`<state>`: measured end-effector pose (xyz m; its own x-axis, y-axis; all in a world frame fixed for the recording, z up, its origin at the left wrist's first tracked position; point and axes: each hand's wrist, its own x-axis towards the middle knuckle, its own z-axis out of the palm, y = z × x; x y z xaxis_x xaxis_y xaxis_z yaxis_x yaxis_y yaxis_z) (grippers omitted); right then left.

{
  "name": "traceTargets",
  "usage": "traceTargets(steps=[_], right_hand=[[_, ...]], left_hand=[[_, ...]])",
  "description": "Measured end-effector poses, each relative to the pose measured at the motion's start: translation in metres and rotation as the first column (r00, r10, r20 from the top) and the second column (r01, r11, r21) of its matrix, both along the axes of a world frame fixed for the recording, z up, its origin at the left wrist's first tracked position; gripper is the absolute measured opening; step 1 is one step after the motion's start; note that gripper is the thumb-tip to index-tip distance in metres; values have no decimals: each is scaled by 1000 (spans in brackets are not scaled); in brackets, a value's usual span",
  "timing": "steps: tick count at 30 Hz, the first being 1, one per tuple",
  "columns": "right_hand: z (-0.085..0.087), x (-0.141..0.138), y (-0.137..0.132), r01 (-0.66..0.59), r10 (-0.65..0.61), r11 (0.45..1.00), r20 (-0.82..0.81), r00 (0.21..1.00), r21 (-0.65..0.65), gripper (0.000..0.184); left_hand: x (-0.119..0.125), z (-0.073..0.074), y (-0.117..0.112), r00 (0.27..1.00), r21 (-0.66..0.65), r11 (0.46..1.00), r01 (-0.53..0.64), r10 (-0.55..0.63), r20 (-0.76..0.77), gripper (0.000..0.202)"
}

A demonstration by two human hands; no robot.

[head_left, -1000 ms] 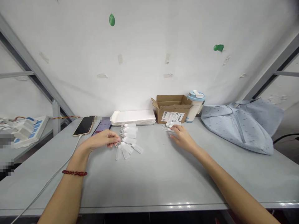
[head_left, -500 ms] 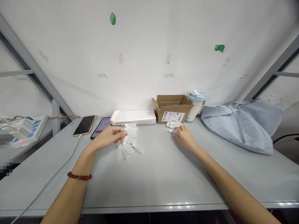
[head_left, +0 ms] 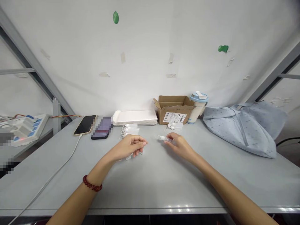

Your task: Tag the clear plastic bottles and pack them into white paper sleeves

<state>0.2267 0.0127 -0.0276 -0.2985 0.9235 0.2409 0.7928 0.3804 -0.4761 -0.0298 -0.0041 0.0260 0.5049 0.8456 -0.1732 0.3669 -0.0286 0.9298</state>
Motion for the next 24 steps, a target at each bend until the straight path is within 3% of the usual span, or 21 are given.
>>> traceTargets(steps=[5,19,24], right_hand=[[9,-16,-17,-86,92,995,-143,985,48,18],[6,-26,-31,-211,234,954,-86,969,215,14],[7,-27,-32,-220,242,951,-82,967,216,14]], left_hand=[[4,-15,6,987,59,986,-157,158,-14,35],[15,-14,0,990,63,990,-125,121,67,25],[13,-15,1,992,74,993,-97,91,82,25]])
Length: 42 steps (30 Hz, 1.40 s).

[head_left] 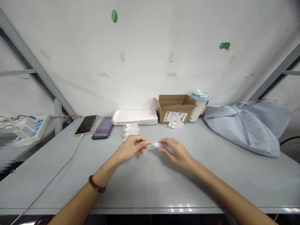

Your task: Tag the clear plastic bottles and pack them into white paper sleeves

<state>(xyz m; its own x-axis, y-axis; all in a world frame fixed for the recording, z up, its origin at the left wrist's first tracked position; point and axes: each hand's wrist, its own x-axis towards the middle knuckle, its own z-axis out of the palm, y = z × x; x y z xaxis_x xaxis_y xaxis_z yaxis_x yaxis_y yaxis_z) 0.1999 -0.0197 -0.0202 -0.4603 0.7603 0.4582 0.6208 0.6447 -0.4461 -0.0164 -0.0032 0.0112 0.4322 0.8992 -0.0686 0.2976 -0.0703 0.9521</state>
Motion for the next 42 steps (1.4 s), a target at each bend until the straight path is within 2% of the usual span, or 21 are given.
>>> traceTargets(steps=[11,23,31,38,42], right_hand=[[1,-1,-2,-4,4,1000,-15,1000,-1,16],[1,0,-2,-16,16,1000,-11,1000,-3,16],[-3,1,-1,-43,42,996,21,999,75,14],[-3,-1,-6,-99,99,995,-5,995,27,13],[-4,-1,-7,-115,114,991,13,993,75,14]], left_hand=[[-2,-1,-1,994,-29,994,106,-105,25,27],[-2,0,-1,995,-22,995,96,-95,22,28],[1,1,-3,997,-3,998,68,-68,-32,26],[6,-2,-7,996,-51,996,72,-74,-52,25],[6,-3,-8,996,-72,993,88,-90,-28,25]])
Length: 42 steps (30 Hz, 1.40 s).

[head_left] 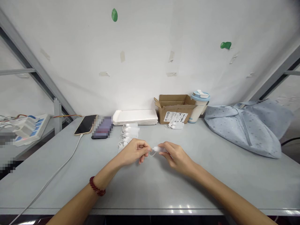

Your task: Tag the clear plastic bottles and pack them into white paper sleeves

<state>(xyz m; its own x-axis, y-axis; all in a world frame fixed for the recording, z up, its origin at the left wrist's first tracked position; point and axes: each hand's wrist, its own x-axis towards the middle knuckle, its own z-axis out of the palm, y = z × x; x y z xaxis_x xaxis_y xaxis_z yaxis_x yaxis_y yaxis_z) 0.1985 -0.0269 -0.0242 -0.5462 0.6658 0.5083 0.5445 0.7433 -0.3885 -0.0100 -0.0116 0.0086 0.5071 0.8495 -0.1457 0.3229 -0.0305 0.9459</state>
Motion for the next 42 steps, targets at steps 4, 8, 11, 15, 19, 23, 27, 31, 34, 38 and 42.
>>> traceTargets(steps=[4,8,11,15,19,23,27,31,34,38,42], right_hand=[[-3,-1,0,-13,13,999,-8,1000,29,15],[-5,-3,-1,-7,8,999,-28,1000,38,15],[-6,-3,-1,-1,3,999,-35,999,35,14],[-6,-4,-1,-6,8,999,-37,999,49,13],[-5,-4,-1,-2,3,999,-30,1000,47,13],[-5,-3,-1,-8,10,999,-34,999,48,14],[-8,-4,-1,-10,13,998,-39,999,55,14],[-8,-4,0,-15,19,998,-52,998,61,14],[-6,-4,2,-16,20,998,-68,997,65,15],[-1,-2,6,-18,24,997,-72,997,80,16],[0,-1,9,-6,14,995,-80,997,103,16]], left_hand=[[1,-1,-1,1000,-32,999,7,-6,20,25],[2,-3,-1,999,-52,999,-2,4,38,24],[2,-5,-1,999,-62,998,5,-1,50,23],[1,-7,-1,998,-60,998,17,-13,67,23],[2,-7,-1,998,-57,998,19,-15,68,24],[2,-8,-1,998,-68,997,22,-18,63,26],[3,-8,-1,998,-71,997,21,-17,56,26],[2,-6,-1,997,-67,998,16,-12,72,25],[0,-3,1,996,-69,997,29,-23,84,26],[-6,0,4,992,-82,996,25,-14,127,32],[-9,3,6,987,-88,995,-36,49,153,32]])
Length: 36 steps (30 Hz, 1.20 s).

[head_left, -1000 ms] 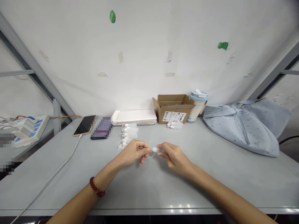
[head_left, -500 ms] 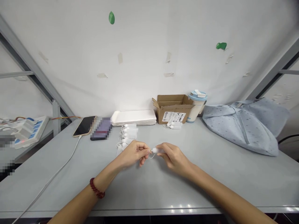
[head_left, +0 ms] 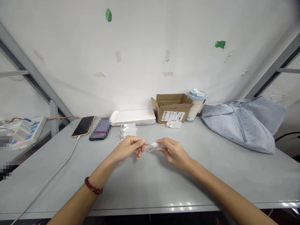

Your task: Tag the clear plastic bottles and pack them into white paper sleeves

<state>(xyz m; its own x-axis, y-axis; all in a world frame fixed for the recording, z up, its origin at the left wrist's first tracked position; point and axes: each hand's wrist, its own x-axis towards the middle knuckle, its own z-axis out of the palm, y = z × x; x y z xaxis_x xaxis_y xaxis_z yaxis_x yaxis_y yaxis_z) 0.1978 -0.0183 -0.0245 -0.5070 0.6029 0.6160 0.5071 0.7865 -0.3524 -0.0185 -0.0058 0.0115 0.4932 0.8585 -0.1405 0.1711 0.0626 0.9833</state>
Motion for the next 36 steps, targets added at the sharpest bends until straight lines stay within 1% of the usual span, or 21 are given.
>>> traceTargets(steps=[4,9,13,17,20,22,24,25,28,30,31,32,34,36], right_hand=[[-2,-2,-2,-25,25,1000,-2,1000,1,15],[-9,-5,-5,-40,39,999,-15,999,-12,14],[-15,-6,-6,-18,16,999,-29,999,-47,13],[-16,-7,-5,7,-8,999,-23,1000,-46,14],[-12,-4,-1,10,-8,998,46,999,-55,16],[-9,1,5,26,-22,998,100,995,-48,17],[-6,10,13,70,-66,997,115,991,-30,18],[-5,15,18,107,-104,994,97,990,-23,19],[-5,36,35,224,-222,974,73,972,-20,19],[-8,49,47,319,-315,948,98,944,-24,20],[-11,56,53,364,-359,931,113,927,-24,21],[-13,61,58,402,-396,915,127,909,-21,22],[-20,71,67,458,-449,889,175,876,-15,25],[-26,76,73,484,-474,875,190,860,-10,27]], left_hand=[[3,-1,-1,998,24,1000,-5,6,-67,29],[10,-6,-3,993,15,1000,19,-17,-121,25],[12,-10,-5,991,10,1000,13,-11,-135,22],[12,-14,-5,989,38,999,-1,6,-146,24],[10,-11,-2,992,42,999,-22,27,-126,24],[5,-5,2,991,53,995,-80,85,-101,25],[-4,3,7,982,85,980,-179,184,-51,25],[-10,7,10,970,104,965,-240,243,-20,25],[-33,13,22,908,142,896,-420,417,50,27],[-48,14,29,871,149,859,-490,489,47,27],[-54,14,31,868,148,857,-494,496,24,28],[-59,13,33,874,143,866,-480,486,-10,29],[-65,12,34,900,132,902,-411,424,-98,31],[-67,11,33,912,129,927,-353,371,-173,34]])
